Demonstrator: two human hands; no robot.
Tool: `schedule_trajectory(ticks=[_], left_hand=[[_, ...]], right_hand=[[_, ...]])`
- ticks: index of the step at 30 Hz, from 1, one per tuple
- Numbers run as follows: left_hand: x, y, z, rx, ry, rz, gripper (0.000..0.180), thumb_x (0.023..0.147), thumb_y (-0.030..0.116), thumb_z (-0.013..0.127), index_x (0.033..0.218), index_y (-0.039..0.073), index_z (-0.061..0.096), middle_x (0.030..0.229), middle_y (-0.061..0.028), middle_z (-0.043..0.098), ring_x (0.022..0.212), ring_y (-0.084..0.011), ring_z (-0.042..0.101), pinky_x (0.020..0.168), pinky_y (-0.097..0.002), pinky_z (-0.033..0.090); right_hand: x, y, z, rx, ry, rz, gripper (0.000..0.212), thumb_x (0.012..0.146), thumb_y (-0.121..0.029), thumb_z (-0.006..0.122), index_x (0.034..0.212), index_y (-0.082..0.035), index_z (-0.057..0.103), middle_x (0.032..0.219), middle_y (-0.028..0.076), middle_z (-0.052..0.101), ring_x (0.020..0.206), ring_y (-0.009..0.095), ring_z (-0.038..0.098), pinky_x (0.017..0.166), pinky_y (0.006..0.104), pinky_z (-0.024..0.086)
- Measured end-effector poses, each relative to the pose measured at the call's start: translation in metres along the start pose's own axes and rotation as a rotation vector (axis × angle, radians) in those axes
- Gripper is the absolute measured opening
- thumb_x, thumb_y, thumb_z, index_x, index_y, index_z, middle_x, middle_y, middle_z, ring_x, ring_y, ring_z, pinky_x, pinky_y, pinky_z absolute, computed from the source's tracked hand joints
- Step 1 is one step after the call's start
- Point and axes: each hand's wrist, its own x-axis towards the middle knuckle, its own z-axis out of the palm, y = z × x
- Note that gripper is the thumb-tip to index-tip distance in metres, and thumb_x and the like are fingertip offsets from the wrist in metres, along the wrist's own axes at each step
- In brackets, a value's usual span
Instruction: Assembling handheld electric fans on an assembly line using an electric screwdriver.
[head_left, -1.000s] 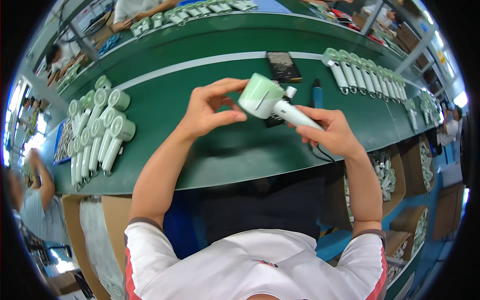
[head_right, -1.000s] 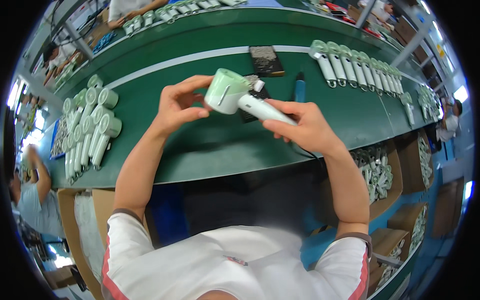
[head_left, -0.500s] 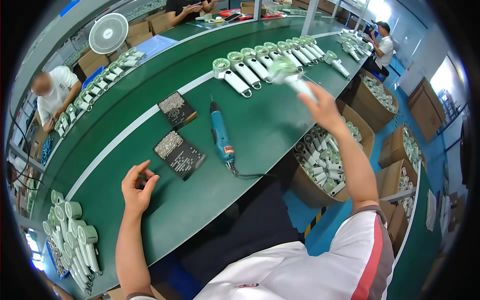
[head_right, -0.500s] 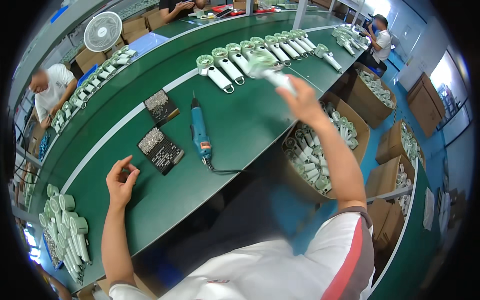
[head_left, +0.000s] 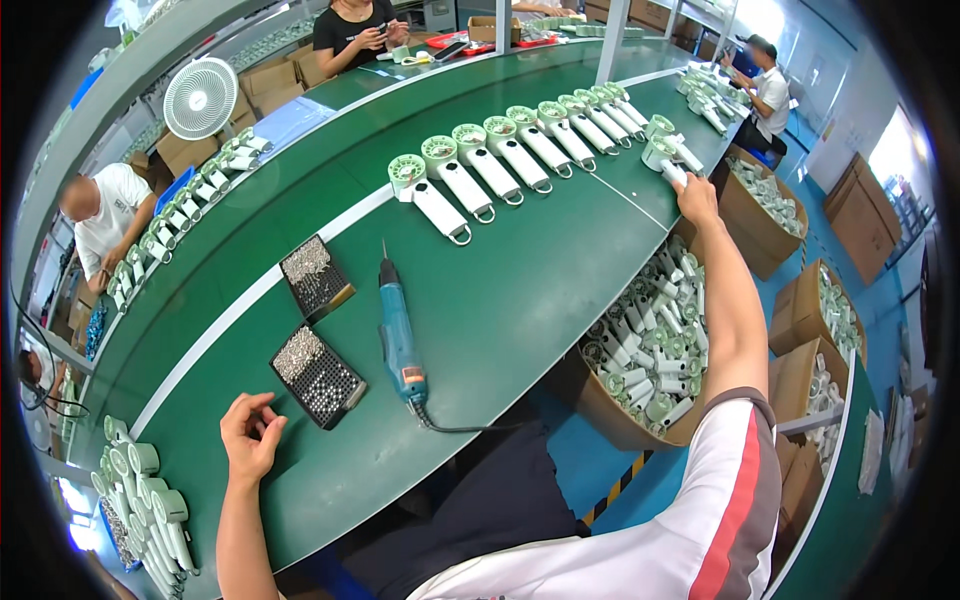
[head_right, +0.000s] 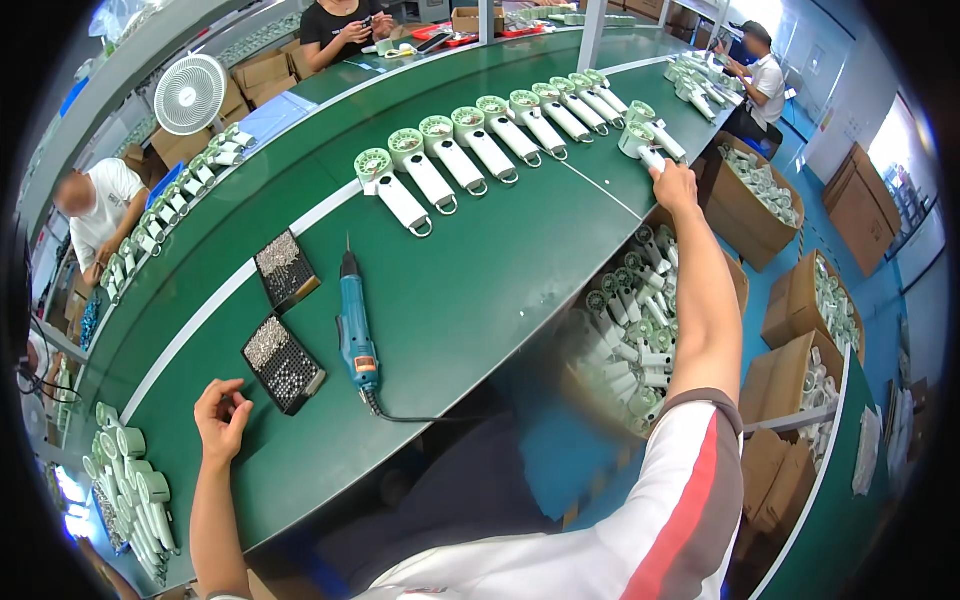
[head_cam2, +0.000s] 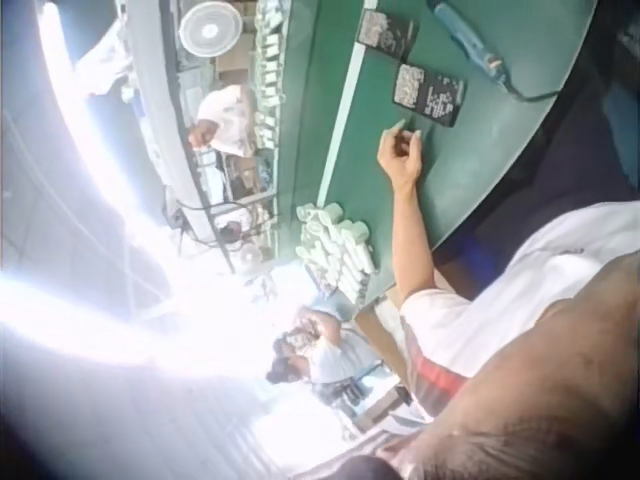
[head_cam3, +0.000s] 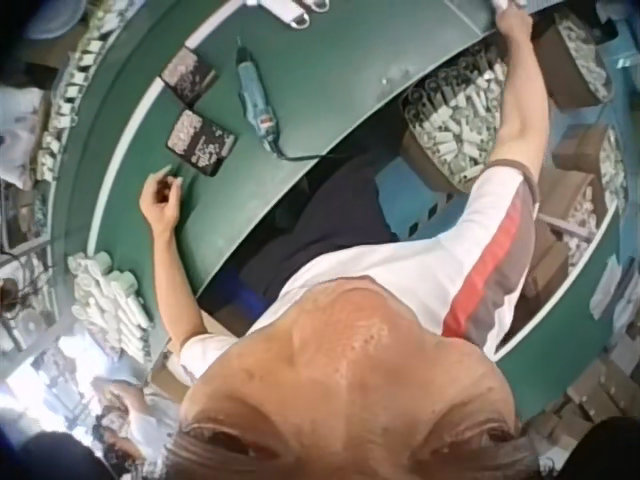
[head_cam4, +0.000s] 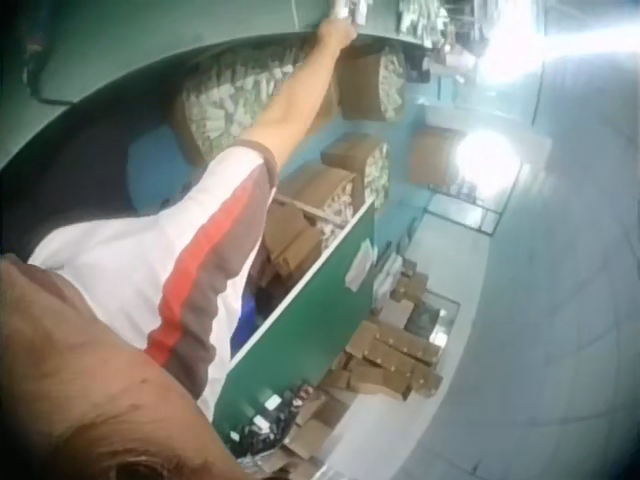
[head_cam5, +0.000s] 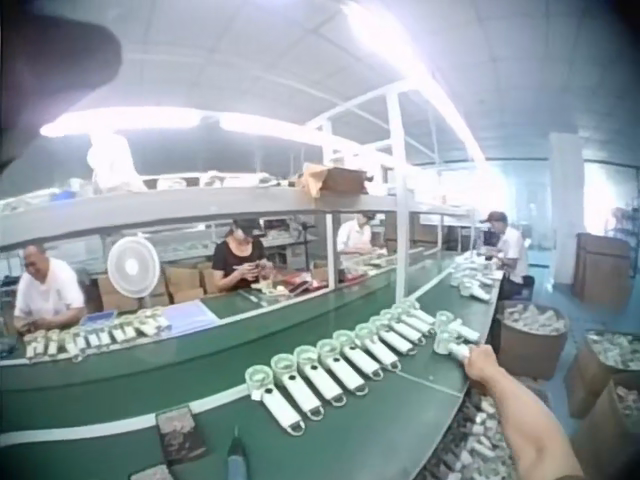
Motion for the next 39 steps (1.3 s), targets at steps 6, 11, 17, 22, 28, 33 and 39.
schedule_trajectory(ticks=[6, 11, 17, 22, 28, 33, 39], left_hand=[[0.000, 0.005, -0.006, 0.007, -0.012, 0.009, 0.029, 0.078, 0.001, 0.073, 0.106, -0.003, 0.069, 0.084, -0.0019, 0.056, 0.065, -0.0052, 0.052, 0.055, -0.0189, 0.039], [-0.002, 0.009, -0.007, 0.027, -0.014, -0.004, 0.029, 0.076, 0.005, 0.074, 0.103, -0.002, 0.070, 0.084, -0.0031, 0.058, 0.067, -0.0061, 0.055, 0.055, -0.0186, 0.041], [-0.005, 0.014, -0.008, 0.058, -0.037, 0.001, 0.029, 0.076, 0.007, 0.075, 0.103, -0.001, 0.070, 0.082, -0.0033, 0.059, 0.066, -0.0064, 0.054, 0.053, -0.0192, 0.040], [-0.026, 0.016, -0.016, 0.123, 0.021, 0.056, 0.028, 0.078, 0.014, 0.078, 0.102, 0.003, 0.071, 0.076, -0.0009, 0.057, 0.061, -0.0078, 0.049, 0.053, -0.0233, 0.037], [0.007, 0.010, 0.000, 0.037, 0.032, 0.231, 0.023, 0.083, 0.009, 0.078, 0.104, 0.003, 0.071, 0.079, -0.0042, 0.060, 0.065, -0.0116, 0.055, 0.055, -0.0277, 0.044], [-0.020, 0.007, 0.000, 0.010, 0.278, 0.215, 0.020, 0.082, 0.007, 0.077, 0.101, 0.003, 0.072, 0.079, -0.0040, 0.063, 0.062, -0.0114, 0.057, 0.052, -0.0262, 0.045], [-0.113, 0.033, -0.094, 0.726, 0.706, 0.164, 0.019, 0.076, 0.008, 0.076, 0.095, 0.004, 0.071, 0.089, -0.0134, 0.067, 0.085, -0.0321, 0.067, 0.077, -0.0416, 0.056]], right_hand=[[0.024, -0.032, 0.008, -0.229, -0.019, 0.113, 0.047, 0.098, -0.041, 0.062, 0.135, -0.013, 0.066, 0.130, 0.022, 0.061, 0.123, 0.041, 0.056, 0.101, 0.0516, 0.050], [0.030, -0.033, 0.008, -0.197, 0.118, 0.094, 0.041, 0.093, -0.031, 0.071, 0.129, -0.013, 0.069, 0.122, 0.018, 0.066, 0.117, 0.037, 0.059, 0.095, 0.0510, 0.051], [0.033, -0.039, 0.027, -0.196, 0.105, 0.137, 0.037, 0.090, -0.030, 0.074, 0.121, -0.009, 0.070, 0.121, 0.018, 0.067, 0.117, 0.038, 0.061, 0.094, 0.0520, 0.052], [0.040, -0.093, 0.024, -0.130, 0.312, -0.053, 0.028, 0.084, -0.022, 0.072, 0.105, -0.003, 0.071, 0.104, 0.023, 0.069, 0.100, 0.042, 0.067, 0.085, 0.0520, 0.055], [-0.009, -0.204, -0.017, 0.285, 0.756, -0.690, 0.029, 0.094, -0.014, 0.070, 0.121, -0.003, 0.071, 0.131, 0.016, 0.067, 0.119, 0.035, 0.062, 0.104, 0.0443, 0.048], [-0.166, -0.400, -0.091, 0.800, 0.547, -0.985, 0.020, 0.096, -0.004, 0.068, 0.115, -0.001, 0.072, 0.129, 0.015, 0.067, 0.119, 0.033, 0.063, 0.105, 0.0416, 0.048], [-0.260, -0.417, -0.151, 1.017, 0.409, -1.159, 0.021, 0.094, 0.005, 0.067, 0.114, 0.003, 0.071, 0.127, 0.017, 0.067, 0.118, 0.032, 0.064, 0.103, 0.0401, 0.049]])
